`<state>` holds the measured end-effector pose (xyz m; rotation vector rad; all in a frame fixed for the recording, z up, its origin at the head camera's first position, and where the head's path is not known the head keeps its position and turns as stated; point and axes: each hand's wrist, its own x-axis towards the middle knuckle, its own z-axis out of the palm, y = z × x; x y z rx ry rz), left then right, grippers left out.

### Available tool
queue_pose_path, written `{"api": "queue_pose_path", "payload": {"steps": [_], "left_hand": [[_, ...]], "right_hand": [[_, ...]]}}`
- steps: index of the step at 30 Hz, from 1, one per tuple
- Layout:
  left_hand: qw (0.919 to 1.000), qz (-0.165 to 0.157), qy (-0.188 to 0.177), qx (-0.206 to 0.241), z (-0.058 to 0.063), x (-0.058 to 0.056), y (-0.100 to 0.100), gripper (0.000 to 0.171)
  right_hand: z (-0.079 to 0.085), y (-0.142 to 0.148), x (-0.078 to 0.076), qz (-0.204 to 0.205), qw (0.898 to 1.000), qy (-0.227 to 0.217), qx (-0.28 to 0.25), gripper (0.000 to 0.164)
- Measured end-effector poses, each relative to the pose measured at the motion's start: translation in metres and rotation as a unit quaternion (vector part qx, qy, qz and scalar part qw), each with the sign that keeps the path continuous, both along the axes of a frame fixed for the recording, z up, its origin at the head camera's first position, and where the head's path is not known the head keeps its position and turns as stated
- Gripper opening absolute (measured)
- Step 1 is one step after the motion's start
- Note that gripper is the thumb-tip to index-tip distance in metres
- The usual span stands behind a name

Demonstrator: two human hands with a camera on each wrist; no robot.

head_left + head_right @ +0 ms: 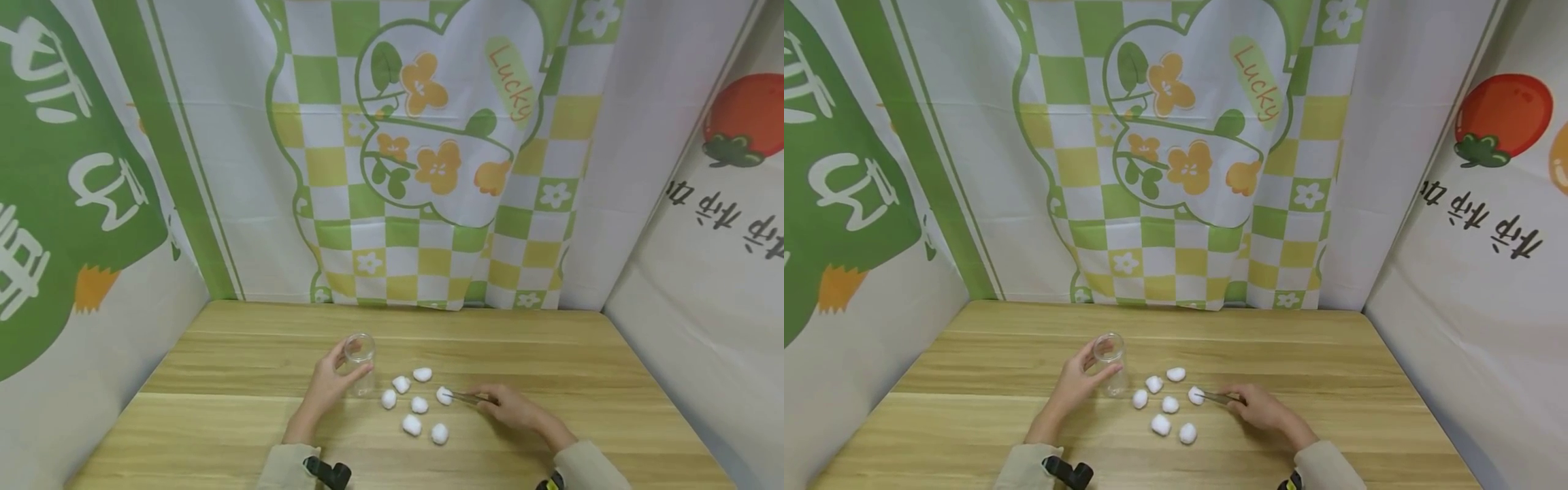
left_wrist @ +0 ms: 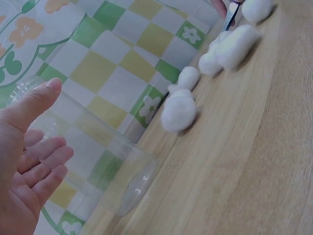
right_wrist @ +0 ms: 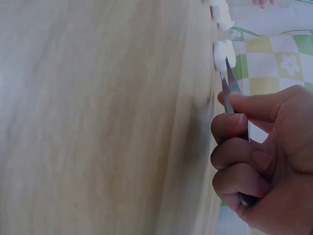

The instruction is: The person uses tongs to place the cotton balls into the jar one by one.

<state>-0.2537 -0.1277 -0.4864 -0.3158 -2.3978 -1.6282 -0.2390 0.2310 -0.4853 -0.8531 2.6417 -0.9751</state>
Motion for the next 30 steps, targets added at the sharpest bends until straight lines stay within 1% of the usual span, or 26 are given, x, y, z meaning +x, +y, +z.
{"api": "queue_pose_path", "payload": {"steps": [4,10,14,17,22,25,30], "left_hand": [[1.0,-0.002,-0.001,0.001,0.002,-0.001,0.0,0.06],[0.9999,-0.004,-0.012,0.008,0.003,-0.001,0.0,0.06],[1.0,-0.005,-0.005,0.005,0.002,-0.001,0.0,0.059],[1.0,-0.003,0.006,-0.002,0.001,-0.001,0.0,0.059],[1.0,0.0,-0.002,-0.01,0.0,-0.001,0.0,0.06],[0.9998,0.001,-0.018,-0.007,0.001,0.001,0.0,0.061],[0.9998,0.001,-0.019,-0.008,0.0,0.001,0.0,0.061]], "right_hand": [[0.001,-0.003,-0.001,-0.009,1.0,0.005,0.01,0.026],[0.003,-0.005,0.0,-0.027,0.999,0.02,0.038,0.027],[0.003,-0.005,0.0,-0.036,0.998,0.039,0.046,0.027],[0.004,-0.005,0.0,-0.04,0.997,0.053,0.042,0.026],[0.006,-0.004,0.001,-0.055,0.997,0.048,0.038,0.027],[0.009,-0.003,0.001,-0.063,0.997,0.039,0.037,0.029],[0.013,-0.002,-0.001,-0.054,0.998,0.035,0.019,0.03]]}}
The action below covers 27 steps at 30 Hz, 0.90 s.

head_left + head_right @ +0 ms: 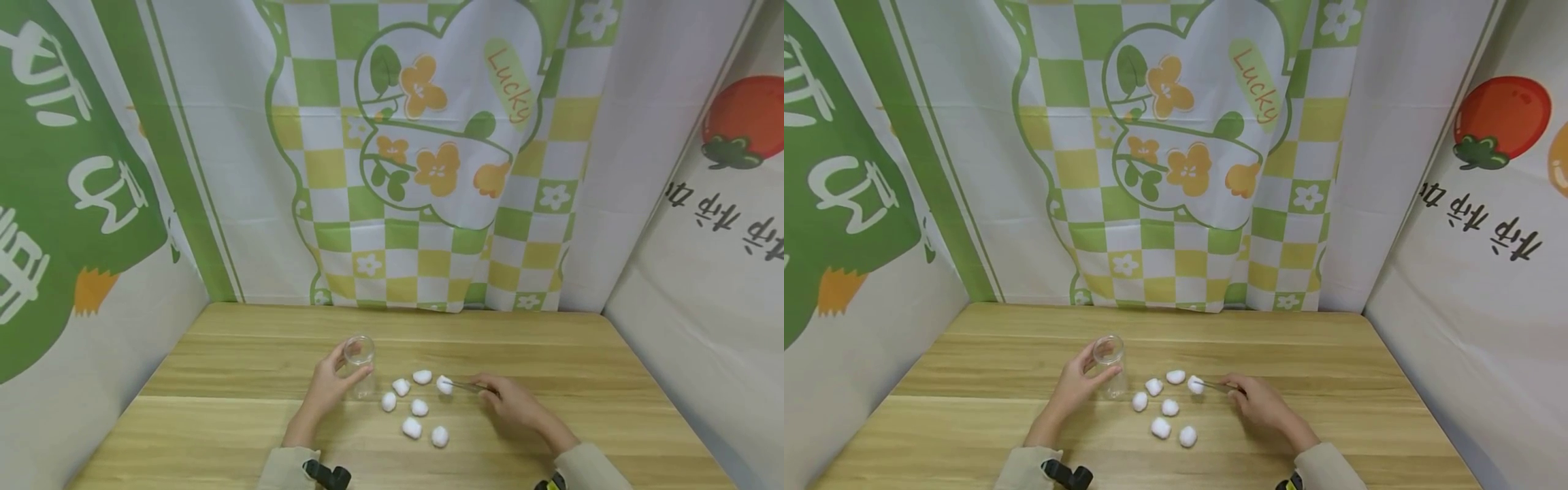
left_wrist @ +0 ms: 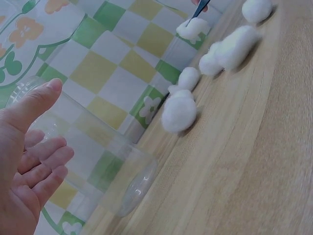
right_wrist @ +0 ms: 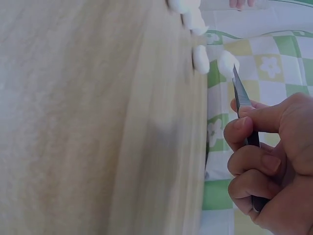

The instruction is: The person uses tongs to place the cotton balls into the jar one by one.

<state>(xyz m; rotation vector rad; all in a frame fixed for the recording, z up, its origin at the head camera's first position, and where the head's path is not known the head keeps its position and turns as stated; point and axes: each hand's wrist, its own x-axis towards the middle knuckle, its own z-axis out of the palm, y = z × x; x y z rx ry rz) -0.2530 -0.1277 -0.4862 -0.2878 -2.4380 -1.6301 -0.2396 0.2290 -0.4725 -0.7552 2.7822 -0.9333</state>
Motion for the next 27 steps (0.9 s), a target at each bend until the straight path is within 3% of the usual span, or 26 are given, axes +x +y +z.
{"api": "queue_pose_path", "payload": {"steps": [11,27], "left_hand": [[1.0,0.0,-0.004,0.004,-0.001,-0.001,0.0,0.062],[0.9999,0.001,-0.008,0.012,-0.002,-0.001,0.0,0.063]], "right_hand": [[0.013,-0.006,-0.001,0.004,0.999,0.043,-0.007,0.028],[0.029,-0.013,-0.002,-0.003,0.999,0.046,-0.008,0.028]]}}
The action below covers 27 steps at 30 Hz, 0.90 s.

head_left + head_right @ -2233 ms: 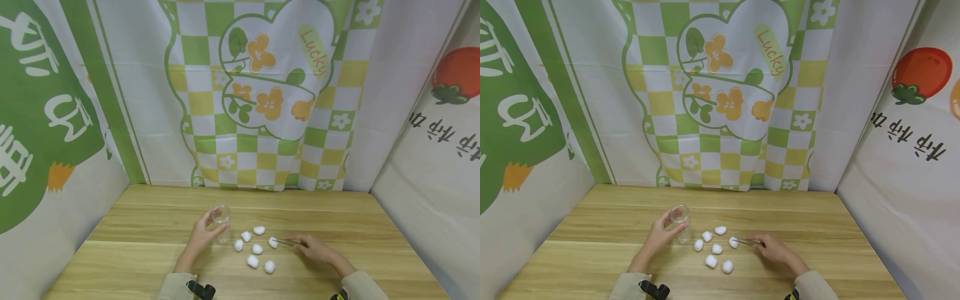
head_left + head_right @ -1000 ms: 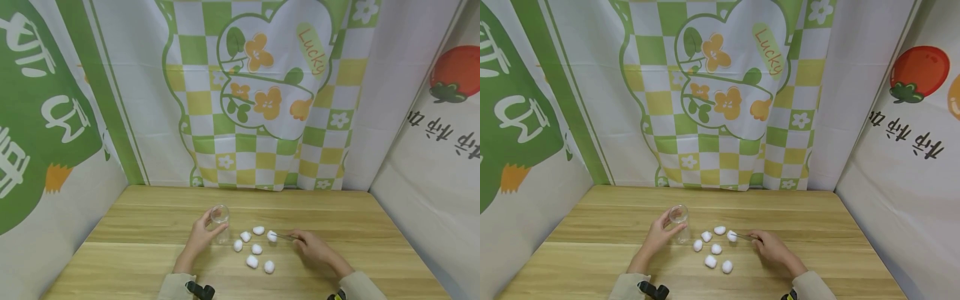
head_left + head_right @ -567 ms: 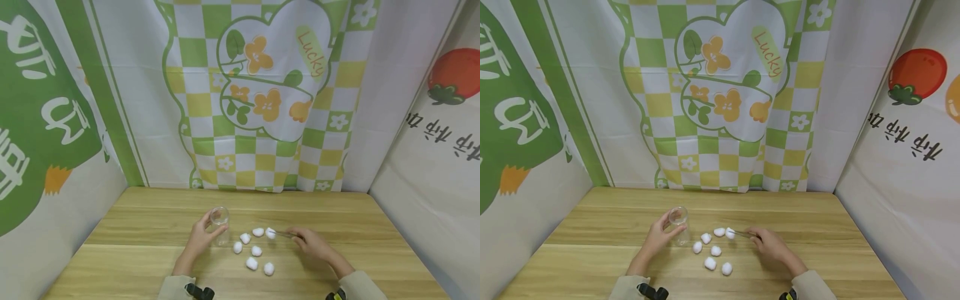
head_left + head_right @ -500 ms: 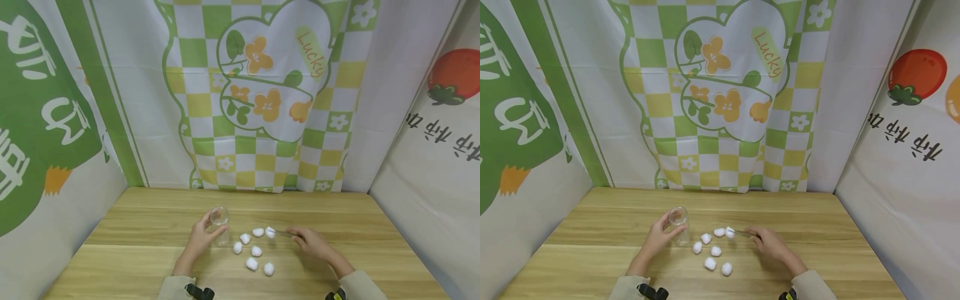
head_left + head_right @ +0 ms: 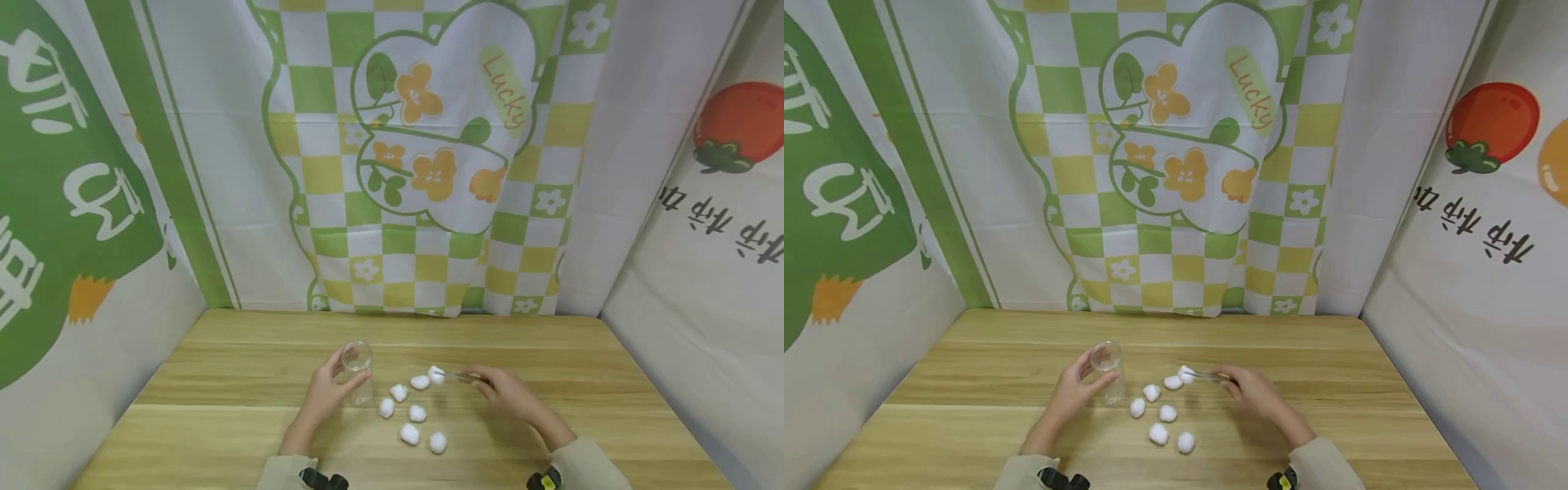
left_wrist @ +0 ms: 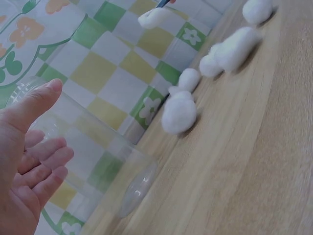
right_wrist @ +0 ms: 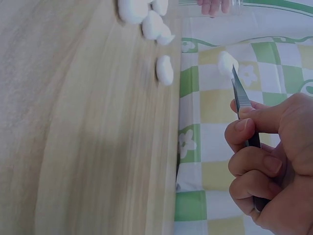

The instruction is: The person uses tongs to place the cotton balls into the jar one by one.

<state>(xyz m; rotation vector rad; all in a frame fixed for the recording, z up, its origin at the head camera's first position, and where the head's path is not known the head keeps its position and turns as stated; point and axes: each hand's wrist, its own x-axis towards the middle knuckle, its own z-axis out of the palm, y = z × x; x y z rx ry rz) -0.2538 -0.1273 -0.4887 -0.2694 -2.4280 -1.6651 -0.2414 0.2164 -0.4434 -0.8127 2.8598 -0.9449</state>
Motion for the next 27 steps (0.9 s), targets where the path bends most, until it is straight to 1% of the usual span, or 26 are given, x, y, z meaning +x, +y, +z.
{"api": "queue_pose_path", "payload": {"steps": [5,10,19,22,27], "left_hand": [[1.0,-0.005,-0.001,0.001,0.0,0.0,-0.001,0.066],[0.9999,-0.011,-0.006,0.004,0.001,0.0,0.0,0.067],[0.9985,-0.047,-0.011,0.025,0.002,0.003,0.005,0.067],[0.9982,-0.048,-0.009,0.034,0.002,0.004,0.007,0.066],[0.9981,-0.047,-0.003,0.039,0.001,0.004,0.009,0.068]], "right_hand": [[0.004,-0.004,-0.001,0.003,1.0,0.008,0.0,0.028],[0.008,-0.008,-0.002,0.006,1.0,0.002,-0.007,0.029],[0.017,-0.018,-0.002,0.01,1.0,0.0,-0.02,0.03],[0.02,-0.023,-0.002,0.012,1.0,0.002,-0.022,0.03],[0.023,-0.031,-0.005,0.012,1.0,0.022,-0.012,0.03]]}}
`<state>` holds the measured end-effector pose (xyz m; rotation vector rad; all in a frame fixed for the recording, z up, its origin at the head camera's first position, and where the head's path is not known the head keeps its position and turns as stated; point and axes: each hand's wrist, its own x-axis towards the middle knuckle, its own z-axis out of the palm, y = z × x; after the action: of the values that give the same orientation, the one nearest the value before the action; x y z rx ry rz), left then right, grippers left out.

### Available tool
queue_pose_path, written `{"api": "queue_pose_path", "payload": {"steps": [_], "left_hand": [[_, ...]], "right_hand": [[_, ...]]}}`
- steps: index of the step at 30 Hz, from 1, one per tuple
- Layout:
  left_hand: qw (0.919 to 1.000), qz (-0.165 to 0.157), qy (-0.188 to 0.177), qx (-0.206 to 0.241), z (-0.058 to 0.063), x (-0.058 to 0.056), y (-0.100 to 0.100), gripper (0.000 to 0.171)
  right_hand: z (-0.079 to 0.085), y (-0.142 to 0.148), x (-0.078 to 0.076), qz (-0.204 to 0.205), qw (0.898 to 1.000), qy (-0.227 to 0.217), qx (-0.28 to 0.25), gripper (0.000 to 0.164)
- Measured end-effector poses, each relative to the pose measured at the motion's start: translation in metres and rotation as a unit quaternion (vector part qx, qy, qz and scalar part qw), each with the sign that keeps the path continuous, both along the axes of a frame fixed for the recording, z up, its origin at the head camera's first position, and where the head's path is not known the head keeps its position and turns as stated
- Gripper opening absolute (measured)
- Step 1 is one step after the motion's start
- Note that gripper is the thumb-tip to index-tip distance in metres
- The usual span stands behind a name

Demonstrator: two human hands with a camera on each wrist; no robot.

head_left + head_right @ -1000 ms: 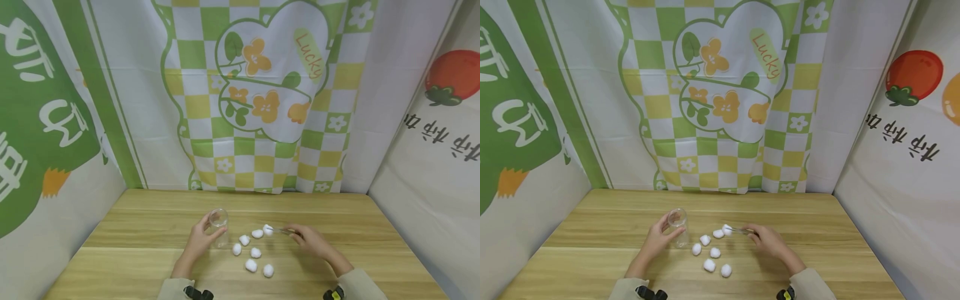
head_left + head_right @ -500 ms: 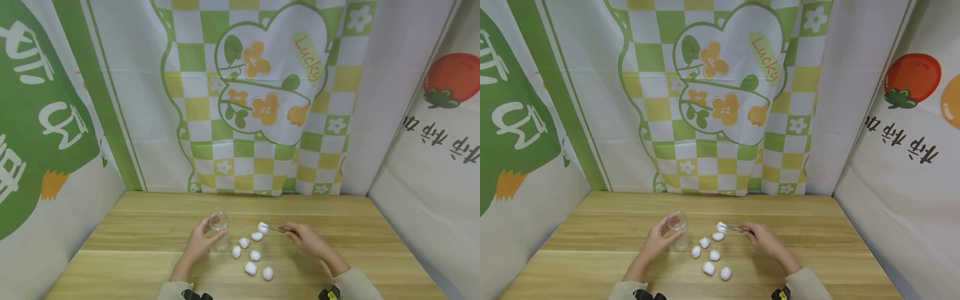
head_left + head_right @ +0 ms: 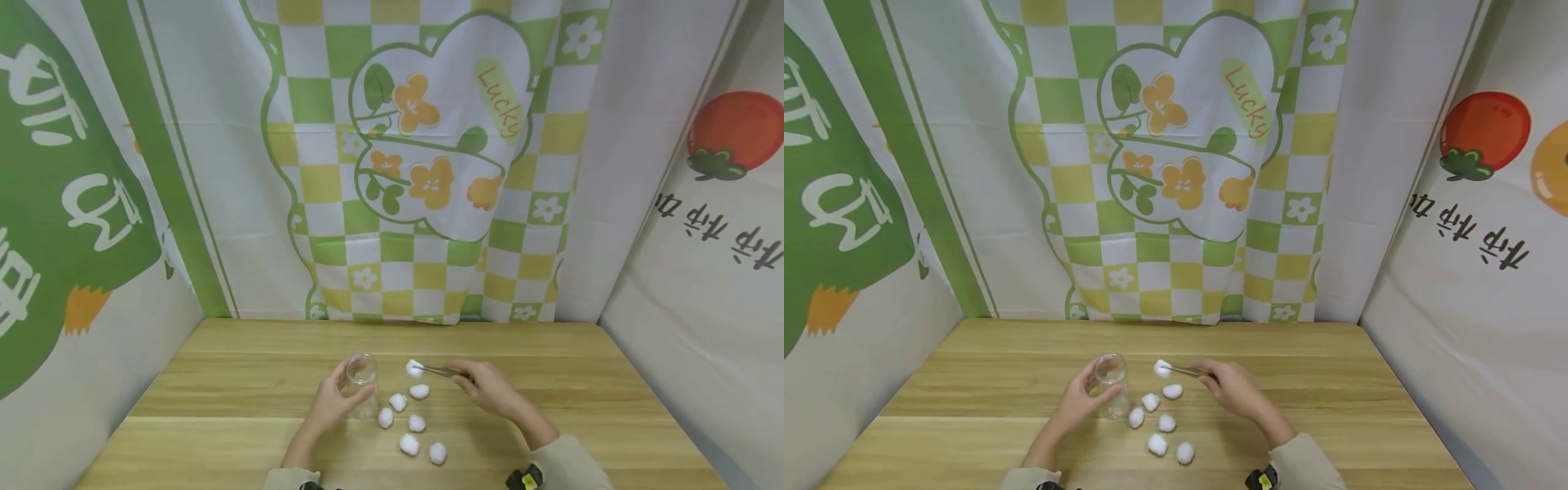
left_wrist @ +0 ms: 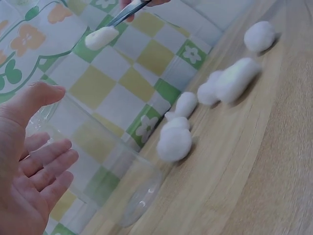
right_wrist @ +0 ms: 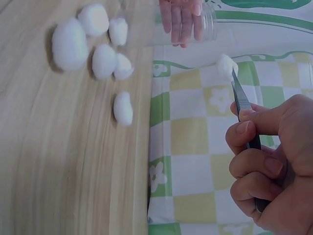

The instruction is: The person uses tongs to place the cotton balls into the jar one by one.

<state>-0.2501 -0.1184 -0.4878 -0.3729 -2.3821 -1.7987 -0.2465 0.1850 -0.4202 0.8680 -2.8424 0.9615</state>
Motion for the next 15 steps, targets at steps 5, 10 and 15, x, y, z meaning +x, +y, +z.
{"api": "queue_pose_path", "payload": {"steps": [5,10,15], "left_hand": [[1.0,0.002,0.004,-0.004,-0.001,0.0,0.002,0.068],[1.0,0.004,-0.003,-0.006,0.001,0.002,0.002,0.069],[0.9999,0.006,-0.01,-0.009,0.0,0.0,0.001,0.07]], "right_hand": [[0.002,-0.008,0.0,-0.004,1.0,0.012,0.007,0.03],[0.004,-0.013,-0.002,-0.005,1.0,0.015,0.009,0.03],[0.005,-0.021,-0.004,-0.003,0.999,0.031,0.016,0.029]]}}
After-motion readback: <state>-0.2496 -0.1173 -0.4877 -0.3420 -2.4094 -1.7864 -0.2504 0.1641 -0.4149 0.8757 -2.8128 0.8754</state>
